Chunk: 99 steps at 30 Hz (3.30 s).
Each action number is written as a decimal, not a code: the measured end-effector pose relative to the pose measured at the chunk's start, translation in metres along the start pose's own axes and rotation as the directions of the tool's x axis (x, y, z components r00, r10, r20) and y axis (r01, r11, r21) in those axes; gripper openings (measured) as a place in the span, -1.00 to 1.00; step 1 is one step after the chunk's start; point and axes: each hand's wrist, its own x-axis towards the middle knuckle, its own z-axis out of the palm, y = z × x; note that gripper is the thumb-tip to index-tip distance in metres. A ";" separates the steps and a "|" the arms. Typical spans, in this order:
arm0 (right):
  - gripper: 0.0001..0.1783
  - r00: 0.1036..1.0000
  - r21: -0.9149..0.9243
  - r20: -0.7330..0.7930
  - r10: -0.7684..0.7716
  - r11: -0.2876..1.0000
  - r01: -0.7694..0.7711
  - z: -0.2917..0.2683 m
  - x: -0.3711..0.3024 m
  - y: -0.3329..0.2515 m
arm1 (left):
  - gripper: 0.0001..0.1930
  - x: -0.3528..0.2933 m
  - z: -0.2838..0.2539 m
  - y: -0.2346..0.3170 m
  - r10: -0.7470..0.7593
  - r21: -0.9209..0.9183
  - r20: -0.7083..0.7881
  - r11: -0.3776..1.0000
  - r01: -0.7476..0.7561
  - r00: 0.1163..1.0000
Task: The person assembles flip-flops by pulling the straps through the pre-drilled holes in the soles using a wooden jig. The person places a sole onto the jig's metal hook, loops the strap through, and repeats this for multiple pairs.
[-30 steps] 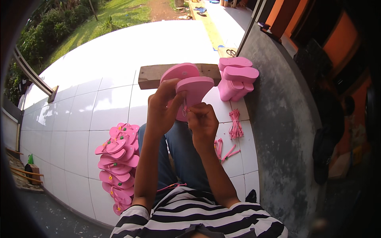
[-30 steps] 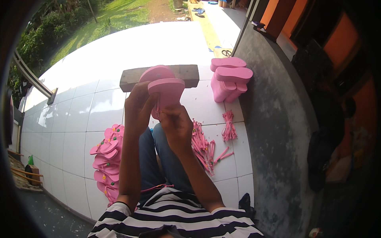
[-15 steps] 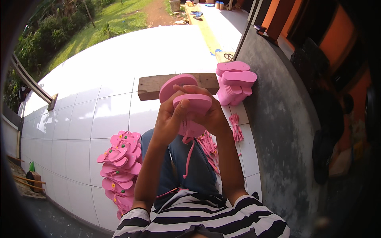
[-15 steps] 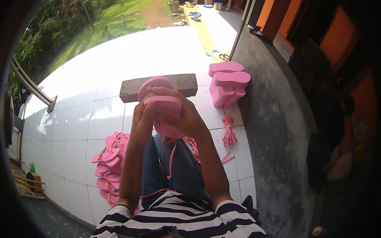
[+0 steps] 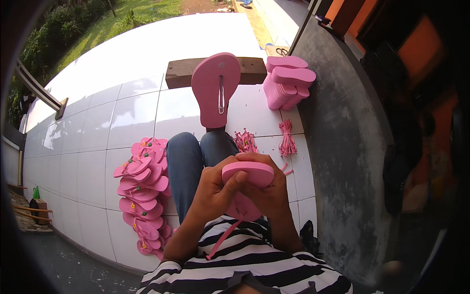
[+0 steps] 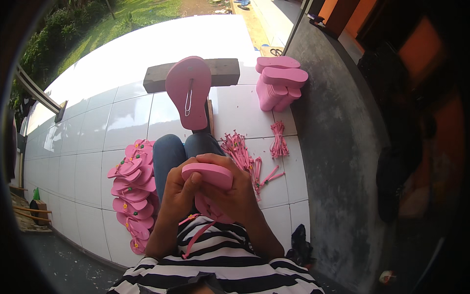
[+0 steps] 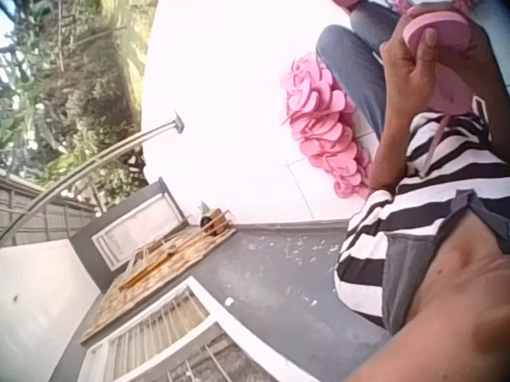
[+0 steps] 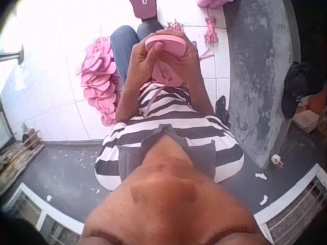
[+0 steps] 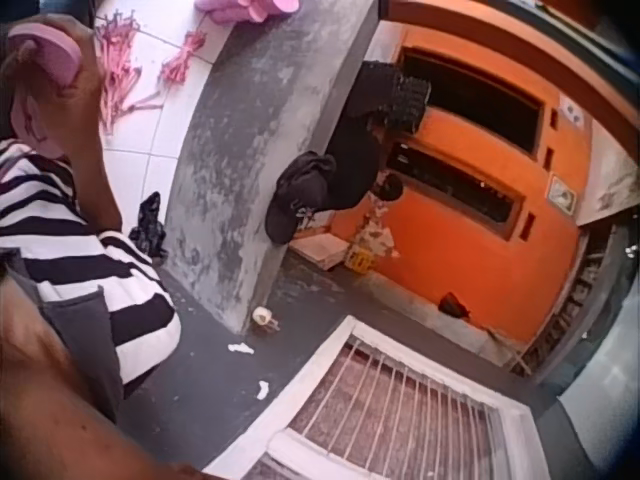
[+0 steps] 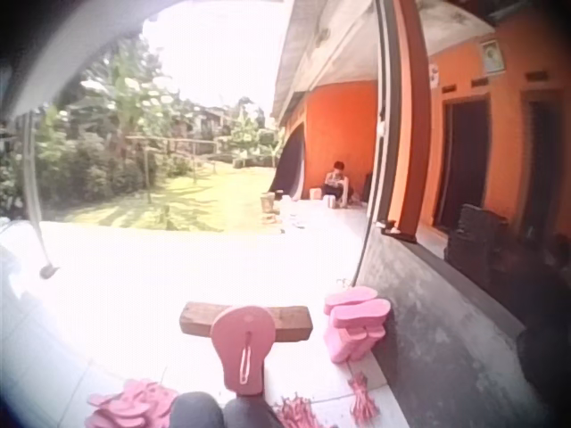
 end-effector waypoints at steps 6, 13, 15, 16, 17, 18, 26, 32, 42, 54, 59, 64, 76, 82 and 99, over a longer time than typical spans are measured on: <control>-0.48 0.907 -0.577 -0.266 -0.326 0.808 0.121 0.017 0.015 0.036 | -0.51 0.024 -0.024 -0.019 -0.282 0.162 -0.075 0.943 0.290 0.957; -0.78 0.997 -0.908 0.027 -0.076 0.415 0.057 0.034 -0.002 0.076 | -0.51 0.021 -0.052 -0.084 -0.332 0.140 -0.048 0.931 0.336 0.942; -0.82 0.984 -0.913 0.094 -0.151 0.381 0.146 0.034 0.001 0.075 | -0.59 0.020 -0.052 -0.083 -0.151 0.221 -0.063 0.962 0.161 0.987; -0.81 0.984 -0.860 0.121 -0.129 0.481 0.169 0.032 -0.001 0.072 | -0.62 0.022 -0.053 -0.082 -0.051 0.262 -0.067 0.963 0.067 0.996; -0.81 0.982 -0.796 0.151 -0.110 0.576 0.187 0.030 -0.005 0.067 | -0.65 0.023 -0.057 -0.083 -0.070 0.220 -0.138 0.970 0.100 0.988; -0.80 0.979 -0.722 0.176 -0.102 0.663 0.199 0.028 -0.007 0.063 | -0.67 0.028 -0.065 -0.083 -0.086 0.179 -0.201 0.976 0.123 0.976; -0.69 0.987 -0.569 -0.070 -0.144 0.819 0.079 0.010 0.014 0.047 | -0.65 0.042 -0.059 -0.044 -0.008 0.039 -0.125 0.999 0.013 0.992; -0.60 0.909 -0.548 0.028 -0.416 0.754 0.362 -0.008 0.056 0.028 | -0.48 0.052 -0.046 -0.030 0.498 0.157 -0.014 0.858 -0.490 0.867; -0.69 0.849 -0.362 -0.181 -0.496 0.837 0.411 0.002 0.084 0.036 | -0.56 0.088 -0.057 -0.025 0.681 0.292 -0.075 0.714 -0.637 0.729; -0.73 0.773 -0.546 -0.154 -0.616 0.705 0.453 0.006 0.095 0.029 | -0.63 0.101 -0.067 -0.020 0.679 0.263 -0.019 0.712 -0.651 0.734; -0.75 0.866 -0.461 -0.148 -0.477 0.808 0.367 0.001 0.088 0.016 | -0.54 0.093 -0.042 0.003 0.326 0.184 -0.248 0.941 -0.286 0.912; -0.82 0.893 -0.422 -0.283 -0.350 0.882 0.212 0.006 0.114 0.033 | -0.34 0.120 -0.052 0.003 0.367 0.739 -0.221 0.668 -0.091 0.903; -0.51 0.941 -0.195 -0.338 -0.012 0.979 -0.058 0.030 0.089 0.094 | -0.58 0.081 -0.088 -0.096 0.685 0.723 -0.094 0.546 -0.424 0.723; -0.67 0.805 -0.069 0.450 0.388 0.913 -0.401 0.030 -0.007 0.143 | -0.88 0.023 -0.076 -0.090 0.174 0.882 0.347 0.273 -0.384 0.922; -0.65 0.877 0.203 -0.467 0.115 0.979 -0.021 0.012 0.071 0.053 | -0.77 0.052 0.001 -0.109 0.643 0.911 -0.053 0.344 -0.226 0.764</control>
